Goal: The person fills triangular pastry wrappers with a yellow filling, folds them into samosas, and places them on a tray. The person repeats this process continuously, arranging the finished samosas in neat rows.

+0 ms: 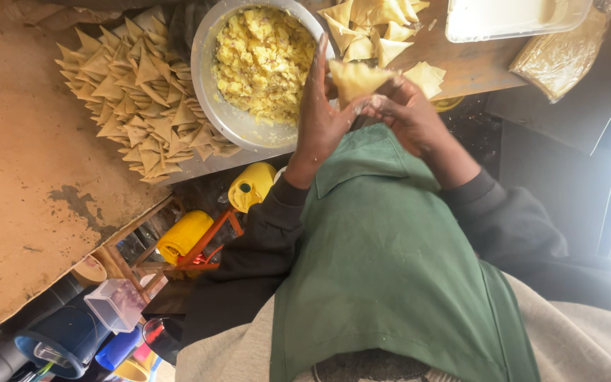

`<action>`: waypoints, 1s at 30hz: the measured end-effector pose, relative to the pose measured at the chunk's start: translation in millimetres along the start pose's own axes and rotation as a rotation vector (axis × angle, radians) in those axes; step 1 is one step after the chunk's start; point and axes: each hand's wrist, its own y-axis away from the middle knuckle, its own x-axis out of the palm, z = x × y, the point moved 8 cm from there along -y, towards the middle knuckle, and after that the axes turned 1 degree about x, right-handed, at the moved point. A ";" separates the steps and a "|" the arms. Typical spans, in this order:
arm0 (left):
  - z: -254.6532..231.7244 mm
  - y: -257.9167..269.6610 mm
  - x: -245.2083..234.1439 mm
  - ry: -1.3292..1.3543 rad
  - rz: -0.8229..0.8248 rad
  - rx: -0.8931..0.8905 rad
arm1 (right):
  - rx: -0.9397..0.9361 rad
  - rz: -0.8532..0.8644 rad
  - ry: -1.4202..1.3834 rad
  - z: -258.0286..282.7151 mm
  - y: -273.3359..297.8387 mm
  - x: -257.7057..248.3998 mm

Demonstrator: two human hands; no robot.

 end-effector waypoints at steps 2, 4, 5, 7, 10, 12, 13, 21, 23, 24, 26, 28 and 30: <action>15.7 8.1 3.2 -0.200 -0.004 -0.098 | 0.016 -0.084 -0.095 -21.4 -0.9 -13.7; 17.1 20.8 7.1 -0.248 0.003 -0.009 | 0.030 -0.177 -0.165 -39.9 2.3 -26.2; 16.6 25.4 8.1 -0.272 0.005 0.041 | 0.029 -0.219 -0.182 -44.9 1.6 -30.3; 8.5 38.3 10.8 -0.590 -0.045 0.201 | -0.001 -0.271 -0.154 -46.8 -1.6 -32.2; 20.5 39.6 21.2 -0.752 -0.001 0.252 | -0.063 -0.313 0.016 -43.2 -3.9 -23.8; 40.8 40.3 22.3 -0.672 0.020 0.142 | -0.053 -0.347 0.178 -46.7 -0.7 -11.9; 52.8 38.0 17.8 -0.592 0.002 0.058 | -0.153 -0.277 0.311 -37.5 0.2 1.0; 117.5 53.2 -23.4 0.553 -0.210 -0.278 | -0.365 0.032 0.719 -32.5 13.1 32.7; 127.6 64.2 -24.3 0.486 -0.264 -0.360 | -0.262 -0.039 0.687 -51.7 7.1 -6.1; 130.1 68.5 -23.8 0.500 -0.272 -0.378 | -0.209 -0.076 0.669 -64.0 3.9 -31.4; 133.0 77.6 -22.6 0.529 -0.284 -0.416 | -0.203 -0.215 0.802 -76.2 -5.5 -94.9; 130.4 80.3 -20.7 0.597 -0.270 -0.428 | -0.077 -0.368 1.198 -79.4 -12.9 -167.3; 126.1 72.5 -20.1 0.614 -0.254 -0.418 | -0.334 -0.499 1.410 -60.2 -4.4 -203.5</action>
